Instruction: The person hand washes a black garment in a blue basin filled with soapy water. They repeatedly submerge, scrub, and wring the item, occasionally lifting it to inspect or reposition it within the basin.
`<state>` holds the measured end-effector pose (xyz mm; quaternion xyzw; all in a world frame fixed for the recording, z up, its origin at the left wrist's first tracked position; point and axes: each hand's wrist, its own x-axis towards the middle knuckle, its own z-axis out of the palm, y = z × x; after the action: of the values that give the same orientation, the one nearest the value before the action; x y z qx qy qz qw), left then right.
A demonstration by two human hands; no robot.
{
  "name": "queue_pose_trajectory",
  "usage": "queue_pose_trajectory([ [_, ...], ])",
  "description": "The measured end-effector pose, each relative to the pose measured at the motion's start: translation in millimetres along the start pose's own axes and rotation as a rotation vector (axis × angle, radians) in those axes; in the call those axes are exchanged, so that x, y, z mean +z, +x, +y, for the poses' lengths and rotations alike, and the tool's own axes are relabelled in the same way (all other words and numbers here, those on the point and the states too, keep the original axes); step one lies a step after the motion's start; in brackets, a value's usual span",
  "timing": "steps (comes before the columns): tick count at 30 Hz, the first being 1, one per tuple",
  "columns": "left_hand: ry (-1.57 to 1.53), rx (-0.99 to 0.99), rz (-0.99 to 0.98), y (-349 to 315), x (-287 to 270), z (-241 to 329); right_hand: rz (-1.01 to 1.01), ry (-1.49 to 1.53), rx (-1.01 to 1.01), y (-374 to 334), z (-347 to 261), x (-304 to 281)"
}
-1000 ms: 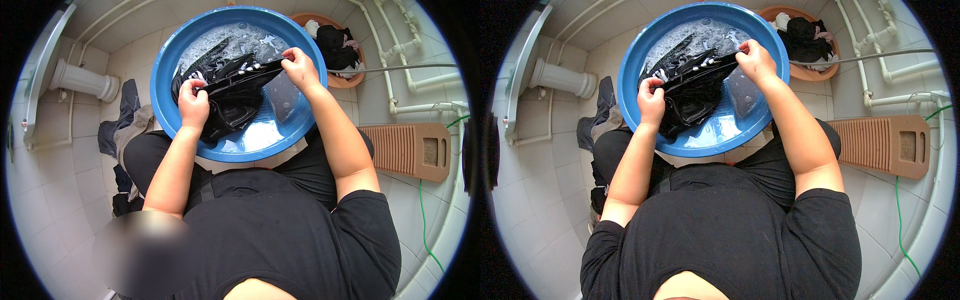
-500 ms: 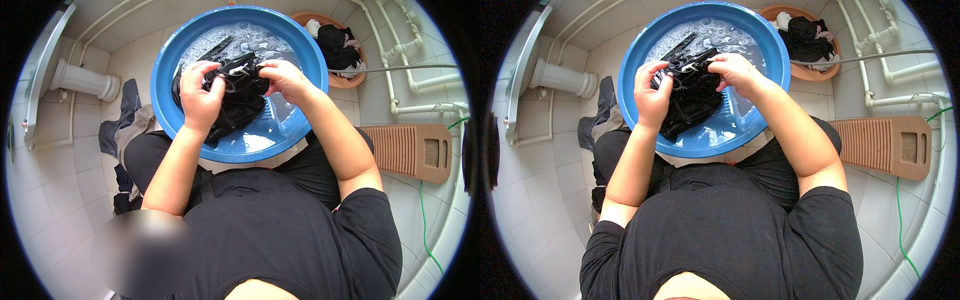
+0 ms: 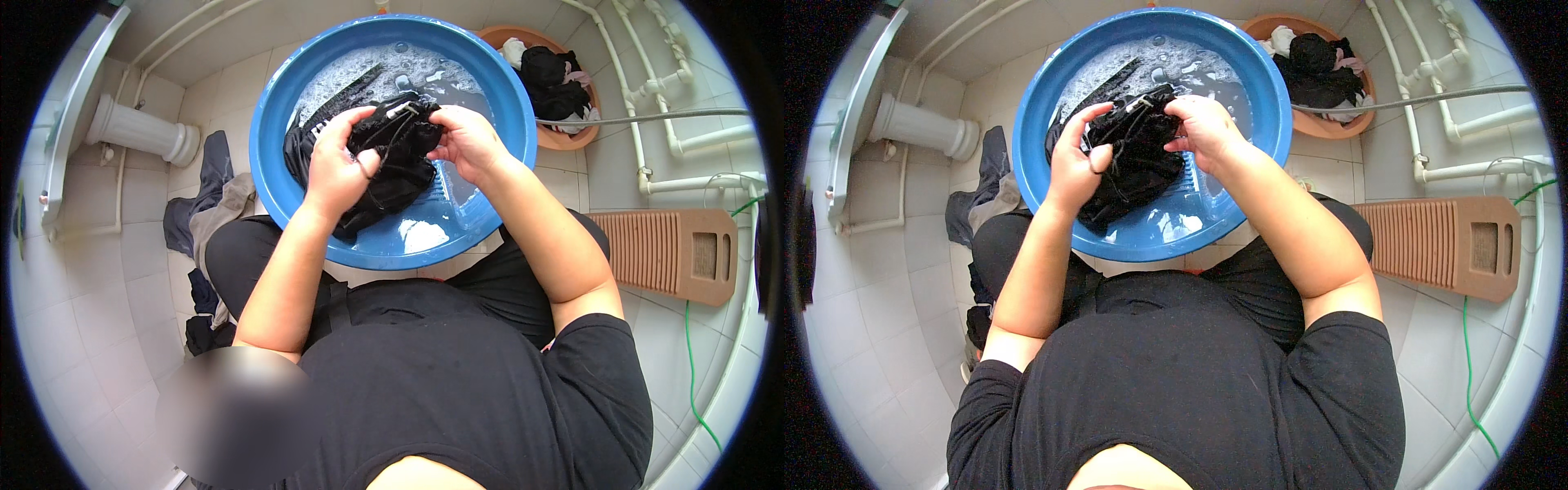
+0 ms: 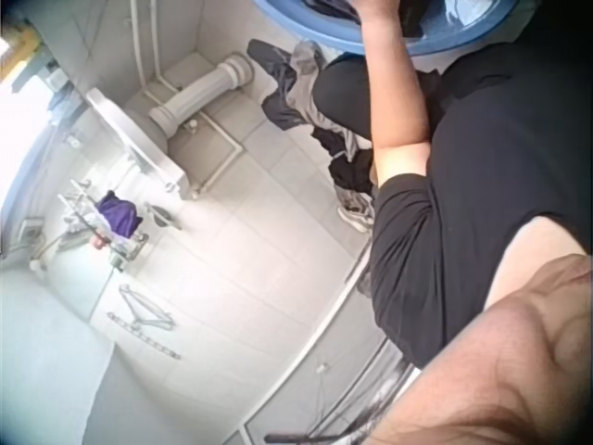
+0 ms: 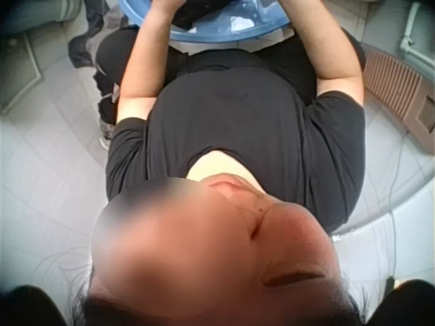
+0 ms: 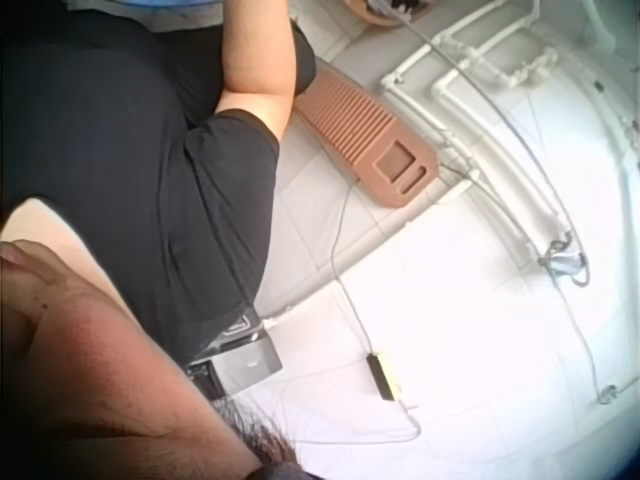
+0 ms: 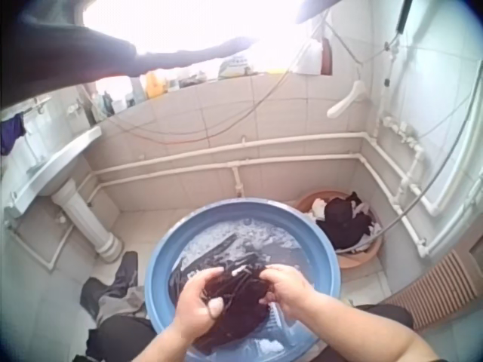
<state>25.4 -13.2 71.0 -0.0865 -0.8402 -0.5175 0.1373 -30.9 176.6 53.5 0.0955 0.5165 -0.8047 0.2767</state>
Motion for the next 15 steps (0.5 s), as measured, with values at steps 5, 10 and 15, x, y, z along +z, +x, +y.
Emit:
queue_pose_trajectory([
  [5,-0.914,-0.532,0.572,6.7,-11.2,7.2,0.052,-0.025,0.001,2.8,2.9,0.5],
  [10,0.224,0.331,0.245,3.6,6.5,14.2,0.017,-0.085,-0.005,-2.5,3.1,11.3],
  [15,0.236,0.16,0.145,9.6,18.4,-1.5,-0.036,-0.145,-0.042,-9.2,4.0,18.9],
])
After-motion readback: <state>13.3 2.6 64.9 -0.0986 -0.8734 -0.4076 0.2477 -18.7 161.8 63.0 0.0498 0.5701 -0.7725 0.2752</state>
